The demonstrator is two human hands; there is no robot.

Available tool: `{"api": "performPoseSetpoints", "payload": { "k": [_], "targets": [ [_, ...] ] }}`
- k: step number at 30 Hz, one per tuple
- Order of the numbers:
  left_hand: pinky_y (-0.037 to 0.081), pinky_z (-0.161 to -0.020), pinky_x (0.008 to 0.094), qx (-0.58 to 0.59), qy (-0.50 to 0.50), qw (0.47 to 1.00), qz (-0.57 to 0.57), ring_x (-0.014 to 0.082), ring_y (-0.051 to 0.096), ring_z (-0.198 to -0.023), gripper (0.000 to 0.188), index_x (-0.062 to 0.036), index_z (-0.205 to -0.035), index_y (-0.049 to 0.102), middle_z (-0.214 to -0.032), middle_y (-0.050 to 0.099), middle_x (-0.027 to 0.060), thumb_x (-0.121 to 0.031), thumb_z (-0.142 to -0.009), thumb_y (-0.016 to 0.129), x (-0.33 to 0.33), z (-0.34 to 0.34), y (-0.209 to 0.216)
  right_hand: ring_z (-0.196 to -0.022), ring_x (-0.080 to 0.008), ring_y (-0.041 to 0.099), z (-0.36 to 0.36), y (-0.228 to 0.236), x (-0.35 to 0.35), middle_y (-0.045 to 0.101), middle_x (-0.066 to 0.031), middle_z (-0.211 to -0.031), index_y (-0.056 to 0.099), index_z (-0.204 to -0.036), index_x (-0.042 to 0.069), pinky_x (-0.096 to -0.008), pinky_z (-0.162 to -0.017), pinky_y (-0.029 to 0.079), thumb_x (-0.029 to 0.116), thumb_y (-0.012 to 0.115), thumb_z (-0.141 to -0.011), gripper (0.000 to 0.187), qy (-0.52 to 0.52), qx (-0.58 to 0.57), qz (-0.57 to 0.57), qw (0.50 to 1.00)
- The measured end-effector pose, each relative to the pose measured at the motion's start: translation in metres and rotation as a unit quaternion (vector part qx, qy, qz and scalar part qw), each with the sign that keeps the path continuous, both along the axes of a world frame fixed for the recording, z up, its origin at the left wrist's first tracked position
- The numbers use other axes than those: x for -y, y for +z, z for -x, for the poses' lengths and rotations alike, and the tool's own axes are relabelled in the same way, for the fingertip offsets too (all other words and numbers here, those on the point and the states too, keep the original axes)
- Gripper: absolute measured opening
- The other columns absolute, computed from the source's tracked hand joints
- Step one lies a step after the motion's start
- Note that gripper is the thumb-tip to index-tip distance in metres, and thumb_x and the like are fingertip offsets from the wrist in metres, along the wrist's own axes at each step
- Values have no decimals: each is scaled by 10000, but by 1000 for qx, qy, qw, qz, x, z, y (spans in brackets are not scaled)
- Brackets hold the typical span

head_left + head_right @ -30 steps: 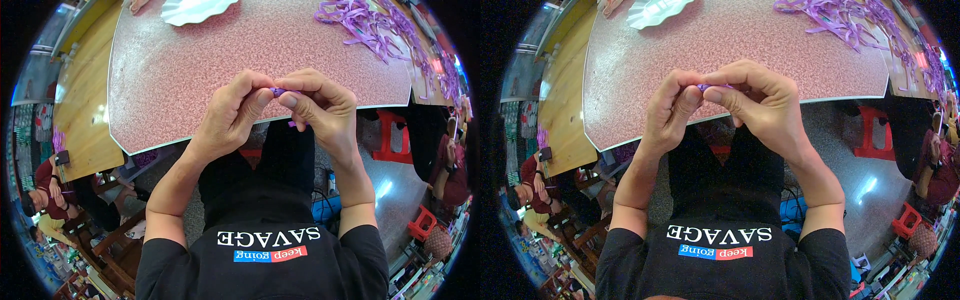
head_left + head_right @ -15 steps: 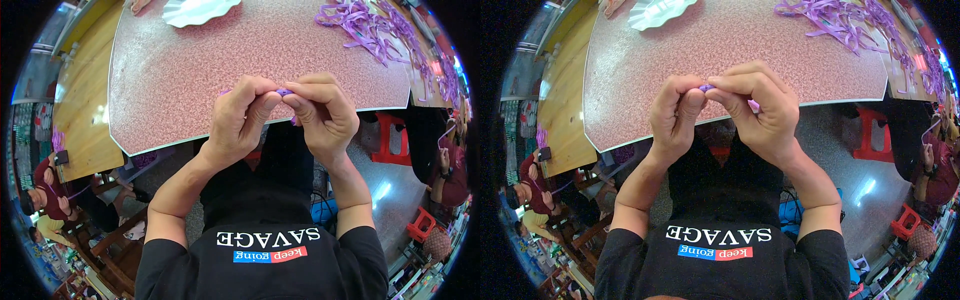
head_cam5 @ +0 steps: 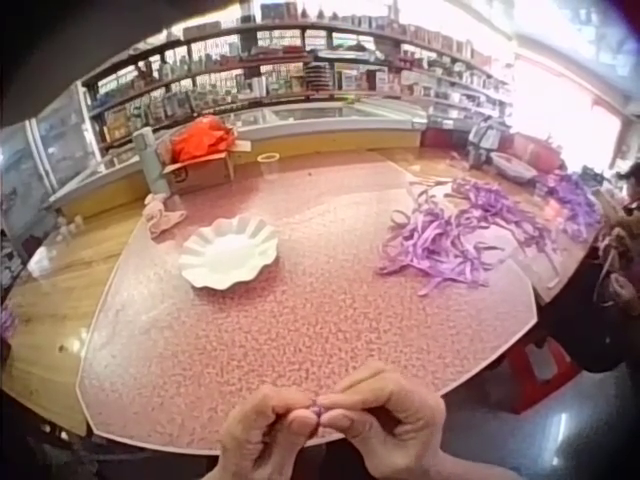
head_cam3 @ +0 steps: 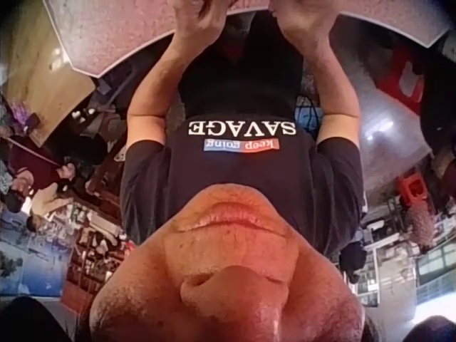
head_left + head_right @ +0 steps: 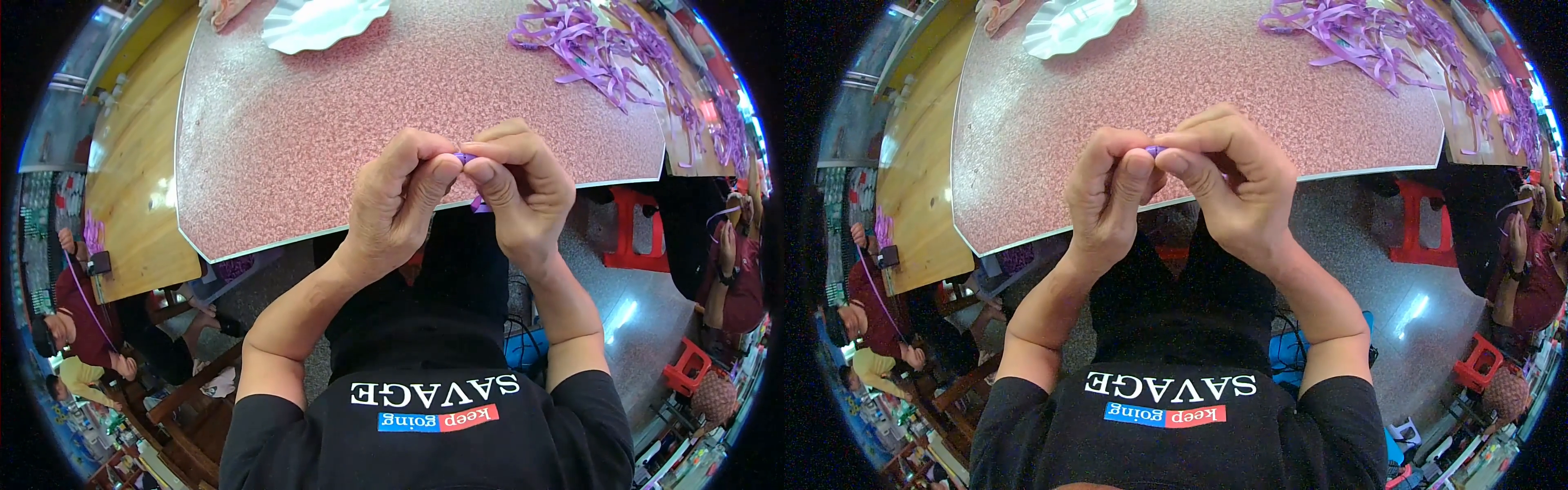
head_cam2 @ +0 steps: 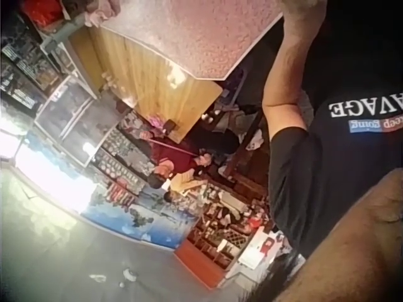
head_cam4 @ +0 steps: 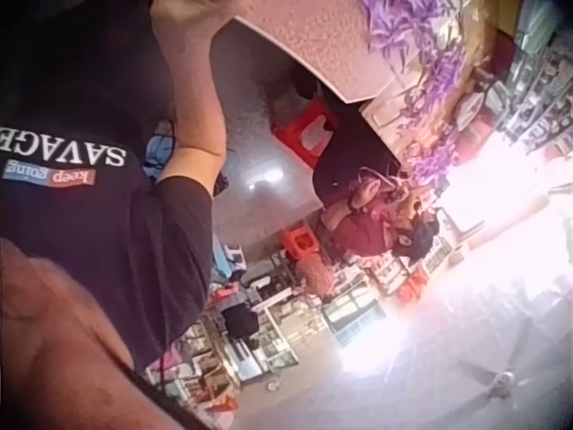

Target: The recorder is manually preparing small purple ribbon loops or knots at a factory workbench.

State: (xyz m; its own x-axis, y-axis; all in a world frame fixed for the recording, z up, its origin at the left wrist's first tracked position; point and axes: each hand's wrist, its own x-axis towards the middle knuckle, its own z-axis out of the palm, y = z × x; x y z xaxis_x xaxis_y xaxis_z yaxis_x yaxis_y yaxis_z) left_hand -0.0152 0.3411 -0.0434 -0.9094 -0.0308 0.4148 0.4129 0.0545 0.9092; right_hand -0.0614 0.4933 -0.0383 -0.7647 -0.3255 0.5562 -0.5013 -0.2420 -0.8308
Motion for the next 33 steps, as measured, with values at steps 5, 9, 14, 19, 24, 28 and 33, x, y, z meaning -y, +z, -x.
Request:
{"api": "performPoseSetpoints", "payload": {
  "k": [5, 9, 14, 19, 24, 28, 33],
  "targets": [
    [422, -594, 232, -24, 8, 1000, 3, 73, 490, -675, 103, -23, -991, 569, -766, 537, 18, -126, -991, 569, 3, 2, 0, -705, -86, 531, -9, 1, 8, 628, -81, -934, 642, -976, -3, -197, -606, 426, 25, 689, -884, 107, -17, 48, -3, 999],
    [386, -578, 204, 43, -23, 998, -36, 44, 449, -661, 122, -27, -991, 571, -756, 512, -13, -144, -1009, 542, 9, 6, 5, -750, -88, 563, 8, -8, 10, 633, -82, -935, 654, -970, -3, -204, -627, 446, 17, 710, -864, 121, -102, -173, -59, 978],
    [367, -579, 196, 115, -76, 986, -93, 34, 425, -658, 147, -24, -1011, 579, -754, 496, -31, -161, -1019, 527, 18, 9, 0, -849, -118, 595, 11, -11, 1, 633, -85, -973, 656, -996, -16, -216, -721, 478, -25, 695, -858, 144, 8, 23, -74, 997],
    [389, -627, 188, 114, -61, 991, -44, 31, 466, -725, 166, -11, -1054, 584, -802, 536, -22, -168, -1006, 557, 21, 8, -4, -906, -128, 595, 8, -8, 0, 626, -97, -1008, 653, -1040, -19, -232, -790, 489, -33, 680, -866, 177, 17, 53, -49, 997],
    [438, -691, 193, 99, -46, 993, -40, 43, 528, -803, 147, -3, -1060, 580, -875, 587, 3, -126, -980, 593, 23, 4, 1, -917, -126, 595, 4, 1, -3, 623, -91, -1022, 653, -1061, -18, -233, -793, 488, -28, 681, -867, 196, 27, 95, -68, 993],
    [476, -755, 204, 84, -45, 995, -39, 61, 570, -866, 163, 1, -1078, 571, -942, 608, 27, -93, -955, 621, 24, 2, 4, -933, -122, 597, 4, -2, -3, 613, -81, -1045, 651, -1065, -10, -233, -794, 493, -29, 681, -866, 202, 35, 101, -90, 990],
    [494, -772, 216, 98, -65, 992, -45, 71, 581, -887, 193, 3, -1100, 558, -977, 605, 39, -73, -939, 634, 30, -2, 7, -917, -114, 606, 5, -4, 2, 603, -69, -1066, 638, -1063, -5, -224, -766, 503, -43, 672, -868, 201, 57, 70, -74, 993]
  ]
}}
